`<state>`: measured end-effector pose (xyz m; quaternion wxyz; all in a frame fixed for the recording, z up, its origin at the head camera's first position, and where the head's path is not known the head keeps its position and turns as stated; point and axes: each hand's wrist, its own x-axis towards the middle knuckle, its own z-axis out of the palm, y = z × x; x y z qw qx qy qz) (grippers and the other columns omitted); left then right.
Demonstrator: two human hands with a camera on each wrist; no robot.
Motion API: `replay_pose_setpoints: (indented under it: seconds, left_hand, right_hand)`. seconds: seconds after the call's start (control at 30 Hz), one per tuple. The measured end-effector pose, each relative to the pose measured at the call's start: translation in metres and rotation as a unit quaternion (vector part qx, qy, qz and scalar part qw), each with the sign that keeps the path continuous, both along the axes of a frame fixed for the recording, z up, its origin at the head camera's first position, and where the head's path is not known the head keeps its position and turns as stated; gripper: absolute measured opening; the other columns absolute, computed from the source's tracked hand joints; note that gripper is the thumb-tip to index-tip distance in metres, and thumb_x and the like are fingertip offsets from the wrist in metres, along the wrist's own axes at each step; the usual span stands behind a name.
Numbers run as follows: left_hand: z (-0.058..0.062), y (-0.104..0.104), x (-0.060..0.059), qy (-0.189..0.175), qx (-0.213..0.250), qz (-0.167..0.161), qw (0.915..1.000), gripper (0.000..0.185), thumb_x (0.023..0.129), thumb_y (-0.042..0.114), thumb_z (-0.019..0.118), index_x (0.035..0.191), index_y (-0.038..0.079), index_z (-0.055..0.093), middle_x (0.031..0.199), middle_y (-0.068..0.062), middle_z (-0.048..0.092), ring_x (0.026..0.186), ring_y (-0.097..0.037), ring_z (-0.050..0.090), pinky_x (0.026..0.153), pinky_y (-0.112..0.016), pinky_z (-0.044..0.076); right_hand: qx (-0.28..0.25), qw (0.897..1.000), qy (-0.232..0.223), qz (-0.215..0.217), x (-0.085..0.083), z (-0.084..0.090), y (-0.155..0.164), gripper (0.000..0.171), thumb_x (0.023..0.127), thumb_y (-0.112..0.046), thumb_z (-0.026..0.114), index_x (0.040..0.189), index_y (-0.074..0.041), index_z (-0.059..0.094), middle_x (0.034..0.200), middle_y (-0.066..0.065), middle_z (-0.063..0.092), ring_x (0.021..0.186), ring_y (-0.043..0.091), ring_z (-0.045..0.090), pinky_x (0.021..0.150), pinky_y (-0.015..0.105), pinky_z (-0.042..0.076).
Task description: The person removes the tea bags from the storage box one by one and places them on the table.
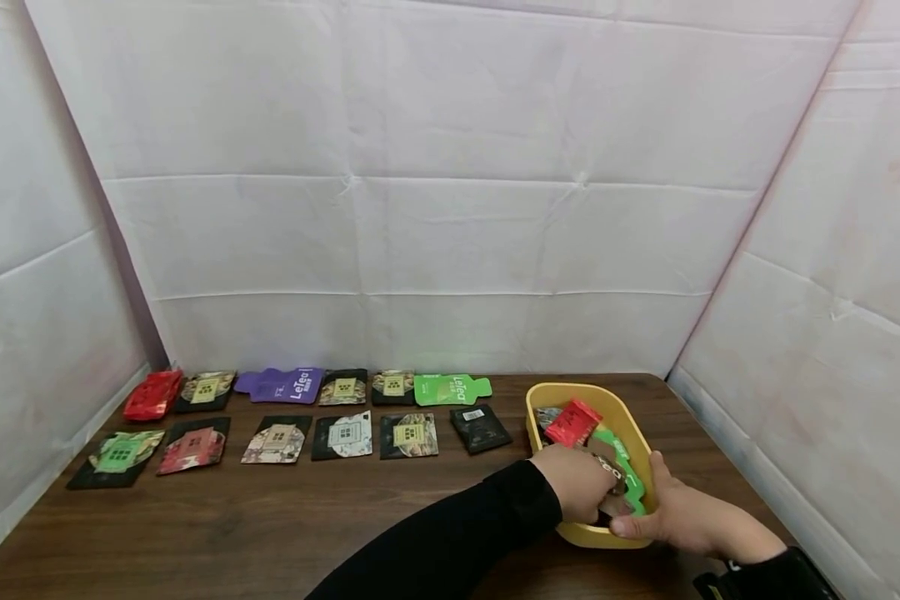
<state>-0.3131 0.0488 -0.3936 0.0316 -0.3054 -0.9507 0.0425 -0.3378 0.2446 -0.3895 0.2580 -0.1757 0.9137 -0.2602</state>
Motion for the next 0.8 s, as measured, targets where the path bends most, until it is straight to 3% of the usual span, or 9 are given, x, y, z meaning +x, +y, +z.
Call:
replay_pose_setpoints:
  seconds: [0.13, 0.27, 0.43, 0.53, 0.67, 0.73, 0.8]
  left_hand:
    - [0.008, -0.007, 0.0, -0.011, 0.024, -0.011, 0.9996, 0.011, 0.101, 0.032, 0.058, 0.108, 0.032, 0.066, 0.094, 0.017, 0.061, 0.083, 0.001, 0.056, 0.076, -0.021, 0.047]
    - [0.022, -0.031, 0.011, 0.014, 0.09, -0.043, 0.9949, 0.017, 0.106, 0.028, 0.05, 0.113, 0.027, 0.065, 0.097, 0.016, 0.062, 0.086, 0.002, 0.056, 0.078, -0.018, 0.047]
    - [0.028, -0.094, 0.039, 0.086, 0.171, -0.118, 0.9744, 0.022, 0.105, 0.022, 0.052, 0.121, 0.019, 0.067, 0.106, 0.01, 0.065, 0.093, 0.001, 0.059, 0.083, -0.016, 0.047]
    - [0.026, -0.141, 0.064, 0.11, 0.181, -0.122, 0.9698, 0.023, 0.102, 0.019, 0.058, 0.122, 0.016, 0.068, 0.105, 0.007, 0.068, 0.09, -0.003, 0.063, 0.083, -0.019, 0.048]
    - [0.021, -0.203, 0.103, 0.155, 0.154, -0.076, 0.973, 0.013, 0.096, 0.013, 0.063, 0.107, 0.015, 0.069, 0.09, 0.005, 0.067, 0.074, -0.008, 0.062, 0.07, -0.025, 0.052]
    - [0.019, -0.231, 0.127, 0.176, 0.127, -0.012, 0.9762, 0.009, 0.091, 0.009, 0.067, 0.099, 0.014, 0.067, 0.08, 0.004, 0.064, 0.065, -0.01, 0.058, 0.06, -0.027, 0.05]
    - [0.017, -0.256, 0.149, 0.18, 0.087, 0.082, 0.9764, 0.011, 0.087, 0.005, 0.07, 0.095, 0.012, 0.066, 0.076, 0.002, 0.061, 0.06, -0.012, 0.055, 0.052, -0.029, 0.048]
  right_hand:
    - [-0.002, 1.0, -0.003, -0.001, 0.001, 0.0, 0.001, 0.129, 0.089, -0.048, 0.072, 0.139, 0.02, -0.025, 0.144, 0.052, -0.005, 0.135, 0.063, 0.008, 0.104, 0.072, 0.018]
    - [-0.003, 1.0, 0.011, 0.004, 0.004, -0.002, 0.005, 0.129, 0.089, -0.046, 0.073, 0.138, 0.022, -0.024, 0.142, 0.054, -0.005, 0.134, 0.064, 0.008, 0.104, 0.072, 0.018]
    - [0.016, 1.0, 0.019, -0.002, 0.004, -0.002, 0.009, 0.13, 0.088, -0.05, 0.073, 0.138, 0.023, -0.023, 0.139, 0.056, -0.003, 0.133, 0.065, 0.011, 0.103, 0.073, 0.02]
    - [0.033, 0.999, 0.022, -0.005, 0.002, -0.001, 0.012, 0.131, 0.087, -0.053, 0.072, 0.139, 0.023, -0.022, 0.139, 0.057, -0.001, 0.133, 0.066, 0.013, 0.102, 0.073, 0.022]
    - [0.035, 0.999, 0.019, -0.007, 0.001, 0.001, 0.016, 0.131, 0.088, -0.053, 0.072, 0.139, 0.023, -0.022, 0.14, 0.057, -0.001, 0.132, 0.065, 0.014, 0.101, 0.073, 0.023]
    - [0.033, 0.999, 0.017, -0.008, 0.001, 0.002, 0.016, 0.13, 0.088, -0.053, 0.071, 0.139, 0.022, -0.022, 0.14, 0.057, -0.001, 0.132, 0.065, 0.014, 0.101, 0.073, 0.023]
    - [0.033, 0.999, 0.016, -0.007, 0.0, 0.002, 0.016, 0.13, 0.088, -0.053, 0.071, 0.139, 0.022, -0.023, 0.14, 0.057, -0.001, 0.132, 0.065, 0.014, 0.101, 0.073, 0.023]
